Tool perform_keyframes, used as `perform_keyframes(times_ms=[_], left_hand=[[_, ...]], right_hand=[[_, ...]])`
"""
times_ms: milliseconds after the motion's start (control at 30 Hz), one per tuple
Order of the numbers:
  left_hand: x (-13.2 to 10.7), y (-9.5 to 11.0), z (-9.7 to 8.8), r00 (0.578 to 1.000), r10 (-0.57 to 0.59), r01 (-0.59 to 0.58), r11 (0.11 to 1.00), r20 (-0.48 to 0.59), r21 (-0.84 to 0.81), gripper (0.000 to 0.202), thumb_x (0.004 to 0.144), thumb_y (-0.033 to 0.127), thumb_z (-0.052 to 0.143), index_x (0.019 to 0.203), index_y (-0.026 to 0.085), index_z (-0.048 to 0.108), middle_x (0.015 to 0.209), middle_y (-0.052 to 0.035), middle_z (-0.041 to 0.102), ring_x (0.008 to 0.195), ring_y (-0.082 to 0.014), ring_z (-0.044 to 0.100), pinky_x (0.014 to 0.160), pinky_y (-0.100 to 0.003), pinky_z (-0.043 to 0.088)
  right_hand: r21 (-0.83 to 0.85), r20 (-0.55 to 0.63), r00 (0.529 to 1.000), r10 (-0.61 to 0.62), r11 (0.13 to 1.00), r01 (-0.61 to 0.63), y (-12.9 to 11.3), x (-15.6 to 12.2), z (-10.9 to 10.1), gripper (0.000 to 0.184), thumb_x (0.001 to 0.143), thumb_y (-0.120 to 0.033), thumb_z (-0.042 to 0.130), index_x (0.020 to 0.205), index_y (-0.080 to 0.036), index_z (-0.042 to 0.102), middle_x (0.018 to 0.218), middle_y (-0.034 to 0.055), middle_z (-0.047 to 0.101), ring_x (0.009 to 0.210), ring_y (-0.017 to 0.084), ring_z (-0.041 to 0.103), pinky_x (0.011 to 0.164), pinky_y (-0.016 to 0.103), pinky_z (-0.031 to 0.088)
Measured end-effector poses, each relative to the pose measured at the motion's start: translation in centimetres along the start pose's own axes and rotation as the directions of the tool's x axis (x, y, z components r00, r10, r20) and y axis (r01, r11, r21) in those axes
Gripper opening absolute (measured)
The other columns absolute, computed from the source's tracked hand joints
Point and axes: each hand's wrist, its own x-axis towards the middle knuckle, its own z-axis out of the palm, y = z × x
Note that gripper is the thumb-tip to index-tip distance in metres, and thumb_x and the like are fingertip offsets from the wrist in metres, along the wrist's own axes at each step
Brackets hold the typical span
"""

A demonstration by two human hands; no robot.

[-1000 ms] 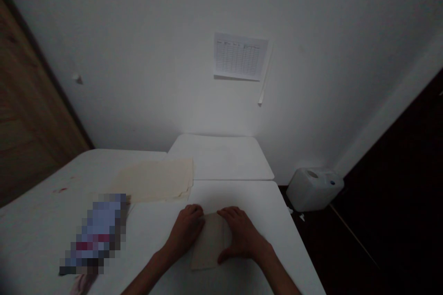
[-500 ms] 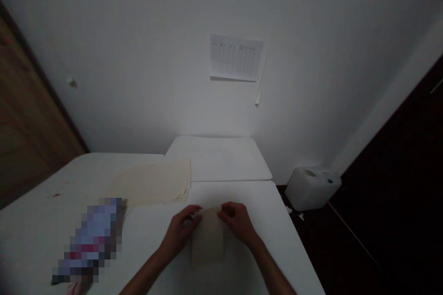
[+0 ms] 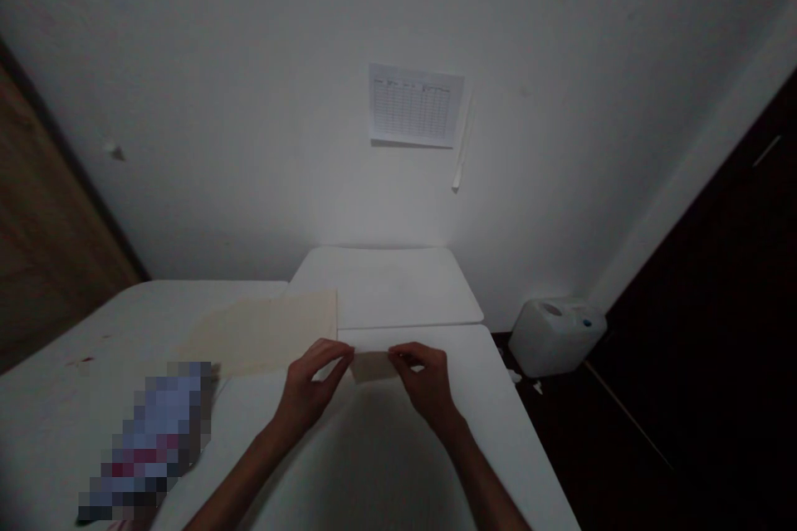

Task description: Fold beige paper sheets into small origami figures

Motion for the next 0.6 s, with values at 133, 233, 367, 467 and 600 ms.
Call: perform_keyframes(times_ms=[133, 233, 367, 467, 600], left_hand=[[-0.1, 0.1, -0.6, 0.987, 0.146, -0.152, 0.983, 0.063, 0.104, 0.012, 0.09, 0.019, 0.056, 0.096, 0.02, 0.066, 0.089, -0.006, 0.069, 0.084, -0.0177, 0.063, 0.076, -0.033, 0.052], [-2.2, -1.1, -0.3, 0.962, 0.181, -0.226, 0.948, 0.205, 0.224, 0.016, 0.09, 0.016, 0.052, 0.099, 0.02, 0.065, 0.096, -0.0071, 0.069, 0.09, -0.0192, 0.062, 0.08, -0.036, 0.051], [-5.8, -2.5, 0.5, 0.919, 0.141, -0.267, 0.91, 0.369, 0.316, 0.022, 0.09, 0.012, 0.048, 0.101, 0.021, 0.064, 0.104, -0.0075, 0.068, 0.1, -0.0217, 0.06, 0.089, -0.041, 0.05], [-7.4, -2.3, 0.6, 0.884, 0.1, -0.259, 0.917, 0.456, 0.302, 0.025, 0.087, 0.009, 0.047, 0.101, 0.021, 0.064, 0.102, -0.0071, 0.068, 0.1, -0.0218, 0.06, 0.088, -0.04, 0.051], [-7.8, -1.1, 0.1, 0.852, 0.05, -0.225, 0.934, 0.521, 0.278, 0.027, 0.084, 0.006, 0.046, 0.098, 0.021, 0.064, 0.099, -0.0064, 0.067, 0.096, -0.0213, 0.059, 0.085, -0.037, 0.051]], right_hand=[[-0.039, -0.019, 0.995, -0.093, 0.995, 0.092, 0.3, -0.4, 0.0, 0.017, 0.084, -0.035, 0.064, 0.092, -0.023, 0.072, 0.09, 0.0048, 0.073, 0.082, 0.021, 0.069, 0.076, 0.035, 0.056], [-0.113, 0.064, 0.984, -0.164, 0.979, 0.17, 1.7, -1.6, 0.1, 0.016, 0.087, -0.032, 0.06, 0.095, -0.023, 0.071, 0.094, 0.0053, 0.073, 0.089, 0.021, 0.067, 0.083, 0.036, 0.054], [-0.24, 0.237, 0.958, -0.162, 0.946, 0.219, 3.5, -3.4, 0.2, 0.016, 0.089, -0.026, 0.055, 0.093, -0.024, 0.071, 0.099, 0.0052, 0.072, 0.093, 0.02, 0.064, 0.085, 0.036, 0.052], [-0.329, 0.388, 0.913, -0.127, 0.906, 0.266, 4.0, -4.5, 0.0, 0.019, 0.089, -0.021, 0.054, 0.096, -0.025, 0.071, 0.106, 0.0031, 0.071, 0.099, 0.02, 0.061, 0.087, 0.035, 0.05], [-0.386, 0.521, 0.847, -0.105, 0.856, 0.343, 3.3, -5.5, -0.5, 0.022, 0.086, -0.016, 0.053, 0.092, -0.026, 0.071, 0.113, -0.0006, 0.068, 0.103, 0.021, 0.057, 0.09, 0.035, 0.047]])
